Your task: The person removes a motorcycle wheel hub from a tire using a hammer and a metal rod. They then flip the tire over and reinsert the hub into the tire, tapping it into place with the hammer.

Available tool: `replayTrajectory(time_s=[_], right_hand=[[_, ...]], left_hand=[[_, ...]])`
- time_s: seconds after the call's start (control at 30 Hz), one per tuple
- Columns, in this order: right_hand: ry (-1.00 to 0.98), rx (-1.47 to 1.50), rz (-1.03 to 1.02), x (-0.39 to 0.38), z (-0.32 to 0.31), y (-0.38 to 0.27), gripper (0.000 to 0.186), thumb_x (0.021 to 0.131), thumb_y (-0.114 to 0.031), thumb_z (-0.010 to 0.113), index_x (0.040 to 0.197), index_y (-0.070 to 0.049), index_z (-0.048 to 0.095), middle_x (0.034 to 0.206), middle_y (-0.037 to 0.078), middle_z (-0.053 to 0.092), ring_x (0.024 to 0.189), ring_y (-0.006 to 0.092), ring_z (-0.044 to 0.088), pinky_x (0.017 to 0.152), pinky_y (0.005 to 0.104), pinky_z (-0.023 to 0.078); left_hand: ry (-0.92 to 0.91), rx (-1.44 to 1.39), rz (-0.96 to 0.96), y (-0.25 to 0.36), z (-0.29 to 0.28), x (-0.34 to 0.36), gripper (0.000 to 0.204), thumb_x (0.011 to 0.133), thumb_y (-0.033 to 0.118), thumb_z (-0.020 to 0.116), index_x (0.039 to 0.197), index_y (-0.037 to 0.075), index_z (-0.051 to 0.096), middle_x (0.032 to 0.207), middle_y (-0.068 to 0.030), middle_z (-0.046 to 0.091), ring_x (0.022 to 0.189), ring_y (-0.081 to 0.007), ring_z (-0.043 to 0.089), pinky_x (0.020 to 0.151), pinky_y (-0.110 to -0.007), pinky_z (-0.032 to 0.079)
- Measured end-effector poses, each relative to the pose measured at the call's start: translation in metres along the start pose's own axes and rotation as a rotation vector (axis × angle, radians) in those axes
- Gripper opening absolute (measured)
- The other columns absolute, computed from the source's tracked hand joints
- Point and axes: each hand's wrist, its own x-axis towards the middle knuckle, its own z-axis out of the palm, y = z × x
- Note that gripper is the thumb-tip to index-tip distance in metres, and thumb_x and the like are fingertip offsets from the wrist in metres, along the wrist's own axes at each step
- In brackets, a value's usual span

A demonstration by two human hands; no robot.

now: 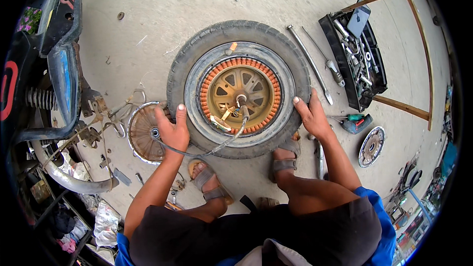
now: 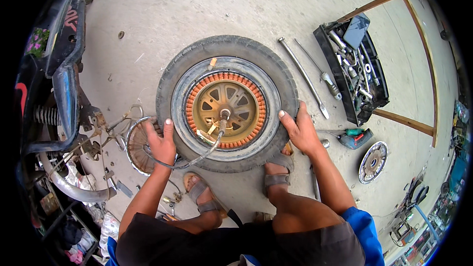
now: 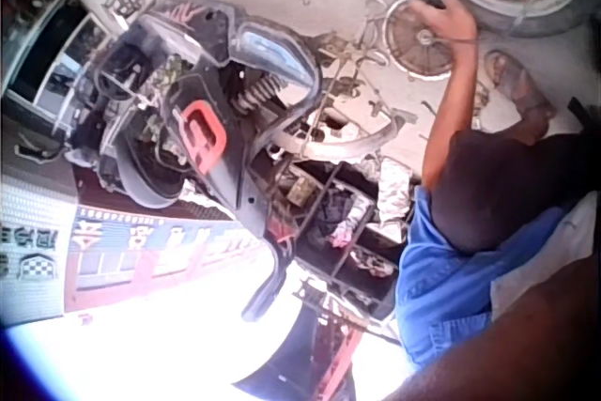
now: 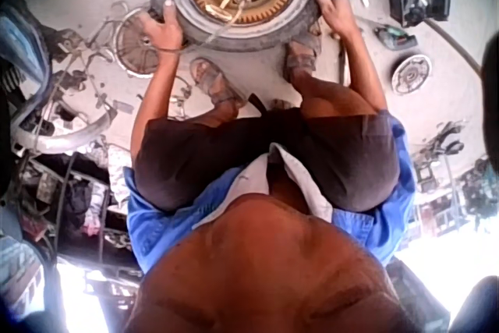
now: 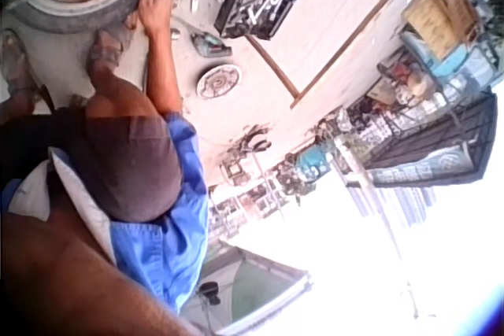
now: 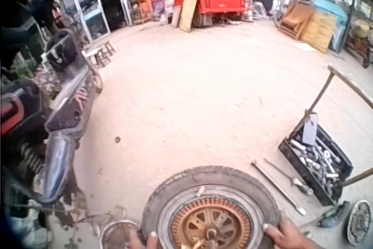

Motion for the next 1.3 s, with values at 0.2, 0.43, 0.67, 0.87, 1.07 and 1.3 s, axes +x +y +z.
replayTrajectory(time_s=[0.2, 0.43, 0.67, 0.87, 1.07, 1.3], right_hand=[[0.017, -0.006, -0.029, 0.004, -0.001, -0.003, 0.063, 0.099, -0.038, 0.062, 0.134, 0.012, 0.044, 0.123, 0.032, 0.064, 0.121, 0.0366, 0.061, 0.105, 0.0423, 0.044], [0.041, -0.022, -0.007, 0.009, -0.002, -0.004, 0.063, 0.099, -0.040, 0.063, 0.133, 0.011, 0.046, 0.123, 0.030, 0.064, 0.120, 0.0345, 0.062, 0.104, 0.0407, 0.045], [0.028, 0.063, -0.023, 0.015, -0.001, -0.004, 0.060, 0.101, -0.038, 0.063, 0.132, 0.012, 0.048, 0.121, 0.025, 0.066, 0.115, 0.0280, 0.063, 0.102, 0.0377, 0.047], [0.010, 0.111, 0.021, 0.018, -0.001, -0.001, 0.057, 0.102, -0.034, 0.063, 0.131, 0.011, 0.048, 0.118, 0.021, 0.067, 0.108, 0.0230, 0.064, 0.096, 0.0357, 0.050], [0.028, 0.127, 0.017, 0.019, 0.000, -0.003, 0.057, 0.101, -0.035, 0.064, 0.132, 0.011, 0.048, 0.118, 0.021, 0.066, 0.109, 0.0226, 0.063, 0.097, 0.0356, 0.049], [0.035, 0.086, 0.011, 0.021, -0.001, -0.005, 0.059, 0.101, -0.036, 0.064, 0.131, 0.012, 0.049, 0.119, 0.022, 0.066, 0.110, 0.0243, 0.063, 0.098, 0.0358, 0.049]], left_hand=[[0.001, 0.039, 0.027, 0.005, 0.000, 0.003, 0.045, 0.100, 0.028, 0.068, 0.125, -0.004, 0.050, 0.107, -0.0146, 0.064, 0.096, -0.0211, 0.063, 0.087, -0.035, 0.050], [0.003, 0.060, 0.017, 0.009, 0.000, 0.008, 0.044, 0.100, 0.030, 0.067, 0.123, -0.004, 0.051, 0.106, -0.0151, 0.064, 0.095, -0.0221, 0.063, 0.087, -0.036, 0.050], [0.001, 0.052, 0.002, 0.016, 0.002, 0.011, 0.045, 0.100, 0.031, 0.068, 0.122, -0.005, 0.052, 0.106, -0.0158, 0.064, 0.095, -0.0224, 0.063, 0.087, -0.036, 0.050], [0.017, 0.085, 0.006, 0.011, 0.002, 0.014, 0.045, 0.099, 0.031, 0.069, 0.120, -0.005, 0.054, 0.105, -0.0157, 0.064, 0.092, -0.0215, 0.063, 0.085, -0.036, 0.050], [0.028, 0.096, 0.038, 0.013, 0.001, 0.016, 0.045, 0.098, 0.031, 0.071, 0.120, -0.005, 0.054, 0.101, -0.0148, 0.066, 0.089, -0.0213, 0.063, 0.083, -0.036, 0.051], [0.026, 0.069, -0.010, 0.015, 0.001, 0.015, 0.045, 0.097, 0.031, 0.071, 0.120, -0.004, 0.054, 0.100, -0.0150, 0.066, 0.089, -0.0222, 0.063, 0.083, -0.037, 0.051]])
